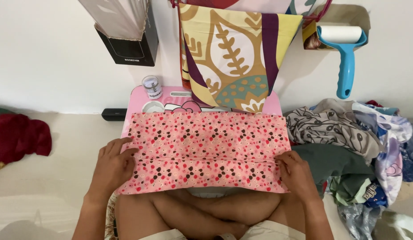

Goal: Cleaning a pink patterned hijab with a lint roller and folding it on a small table.

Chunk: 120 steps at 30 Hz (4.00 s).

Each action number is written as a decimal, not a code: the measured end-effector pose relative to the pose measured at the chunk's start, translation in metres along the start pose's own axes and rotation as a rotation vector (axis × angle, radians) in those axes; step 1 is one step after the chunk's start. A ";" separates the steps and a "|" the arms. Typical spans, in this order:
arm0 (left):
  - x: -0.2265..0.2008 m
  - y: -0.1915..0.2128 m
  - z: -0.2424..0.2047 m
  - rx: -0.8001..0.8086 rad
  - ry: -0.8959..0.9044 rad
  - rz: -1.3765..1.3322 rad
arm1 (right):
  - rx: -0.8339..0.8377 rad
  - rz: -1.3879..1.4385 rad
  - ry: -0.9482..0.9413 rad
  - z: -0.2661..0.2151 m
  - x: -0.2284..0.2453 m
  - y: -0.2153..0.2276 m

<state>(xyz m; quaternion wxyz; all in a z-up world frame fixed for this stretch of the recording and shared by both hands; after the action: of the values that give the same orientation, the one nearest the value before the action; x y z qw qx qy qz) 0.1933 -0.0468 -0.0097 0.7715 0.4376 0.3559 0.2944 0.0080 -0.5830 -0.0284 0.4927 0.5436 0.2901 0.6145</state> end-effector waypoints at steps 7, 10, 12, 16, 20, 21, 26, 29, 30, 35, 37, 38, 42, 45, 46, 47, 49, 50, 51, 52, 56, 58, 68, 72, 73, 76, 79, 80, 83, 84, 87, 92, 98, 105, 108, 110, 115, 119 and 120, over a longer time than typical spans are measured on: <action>0.018 -0.026 0.001 0.316 0.025 0.126 | 0.136 -0.072 -0.085 0.013 0.015 0.021; 0.014 -0.020 0.008 0.322 0.030 0.084 | 0.173 -0.028 -0.101 0.014 0.007 0.021; 0.010 -0.017 0.012 0.319 0.034 0.058 | 0.173 0.000 -0.099 0.016 0.008 0.025; 0.003 -0.007 0.018 0.308 0.035 -0.046 | 0.224 0.036 -0.090 0.024 0.017 0.033; 0.008 -0.012 0.018 0.291 0.031 -0.056 | 0.223 0.022 -0.110 0.027 0.002 0.026; 0.008 -0.013 0.018 0.292 0.028 -0.057 | 0.223 0.020 -0.113 0.028 0.003 0.028; 0.005 -0.010 0.019 0.329 0.061 0.010 | 0.145 0.168 -0.178 0.035 0.006 0.038; 0.021 -0.027 0.010 0.384 0.126 0.090 | 0.212 0.201 -0.182 0.039 0.013 0.042; 0.009 -0.018 0.013 0.386 0.123 0.089 | 0.211 0.201 -0.185 0.035 0.011 0.042; -0.016 0.000 0.011 0.436 0.163 0.145 | 0.203 0.209 -0.178 0.022 0.015 0.048; -0.016 -0.007 0.011 0.407 0.145 0.161 | 0.206 0.183 -0.170 0.022 0.008 0.043; -0.016 -0.009 0.011 0.377 0.130 0.177 | 0.209 0.157 -0.159 0.021 0.005 0.040; -0.046 -0.014 0.025 0.251 0.063 0.096 | 0.104 0.123 -0.067 0.032 -0.008 0.034; -0.085 -0.027 0.043 0.150 -0.008 -0.048 | -0.005 0.266 -0.053 0.046 -0.017 0.027; -0.102 -0.035 0.049 0.109 -0.068 -0.133 | -0.025 0.317 -0.125 0.051 -0.024 0.022; -0.118 -0.043 0.056 0.067 -0.126 -0.218 | -0.045 0.369 -0.195 0.057 -0.031 0.018; -0.159 -0.058 0.070 0.060 -0.138 -0.329 | -0.054 0.436 -0.205 0.071 -0.014 0.024; -0.180 -0.065 0.078 0.055 -0.152 -0.444 | -0.064 0.500 -0.217 0.078 -0.006 0.027; -0.198 -0.062 0.086 0.052 -0.149 -0.441 | -0.061 0.502 -0.213 0.083 -0.004 0.027; -0.216 -0.064 0.094 0.191 -0.117 -0.480 | -0.081 0.562 -0.182 0.089 -0.002 0.028; -0.244 -0.151 0.107 0.356 -0.097 -0.317 | -0.125 0.743 -0.146 0.107 0.000 0.029; -0.243 -0.159 0.111 0.356 -0.073 -0.284 | -0.144 0.781 -0.152 0.111 -0.011 0.030; -0.127 -0.120 0.105 0.400 0.127 -0.168 | -0.173 0.922 -0.258 0.121 -0.046 0.017; -0.071 -0.067 0.101 0.484 0.246 -0.113 | -0.156 0.903 -0.265 0.121 -0.045 0.014; -0.055 -0.058 0.102 0.526 0.300 -0.069 | -0.142 0.892 -0.277 0.121 -0.051 0.010; -0.026 -0.028 0.107 0.602 0.417 -0.003 | -0.111 0.853 -0.315 0.124 -0.063 0.001; 0.001 -0.015 0.114 0.590 0.490 0.038 | -0.078 0.792 -0.350 0.132 -0.070 -0.002; 0.011 -0.013 0.118 0.545 0.496 0.060 | -0.066 0.761 -0.360 0.135 -0.072 -0.003; 0.040 -0.022 0.146 0.340 0.388 0.023 | -0.138 0.641 -0.339 0.153 -0.069 -0.004; 0.057 -0.040 0.154 0.344 0.392 0.017 | -0.133 0.635 -0.340 0.161 -0.069 -0.006; 0.075 -0.066 0.168 0.138 0.289 0.230 | -0.273 0.507 -0.293 0.176 -0.067 -0.007; 0.052 -0.073 0.150 0.073 0.284 0.170 | -0.285 0.439 -0.276 0.173 -0.080 -0.021; 0.019 -0.058 0.129 0.121 -0.041 -0.014 | -0.277 0.281 0.046 0.152 -0.026 -0.002; 0.027 -0.059 0.134 0.321 0.027 0.050 | 0.001 0.154 0.300 0.145 -0.010 -0.011; 0.050 -0.082 0.149 0.274 0.105 0.035 | 0.033 0.219 0.141 0.169 -0.022 -0.020; 0.066 -0.097 0.160 0.165 0.171 0.126 | -0.212 -0.089 0.112 0.192 -0.057 -0.037; 0.033 -0.075 0.154 -0.008 0.171 0.146 | -0.340 0.017 0.077 0.169 0.004 -0.001; -0.013 -0.039 0.095 0.110 0.067 -0.133 | -0.097 0.343 0.063 0.100 0.032 0.014; -0.015 -0.031 0.081 0.117 0.065 -0.136 | -0.094 0.342 0.056 0.087 0.029 0.021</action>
<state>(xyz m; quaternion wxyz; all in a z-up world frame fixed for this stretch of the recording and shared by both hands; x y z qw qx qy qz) 0.2545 -0.1103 -0.0030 0.7508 0.4470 0.4262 0.2341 0.0867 -0.5790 0.0220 0.3976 0.5442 0.1777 0.7171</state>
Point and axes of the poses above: each hand's wrist, its own z-axis towards the middle knuckle, its own y-axis out of the back of the hand, x = y × z, the point moved 3 cm from there along z, towards the middle knuckle, and after that the axes turned 3 degrees about -z, right-handed, at the moved point
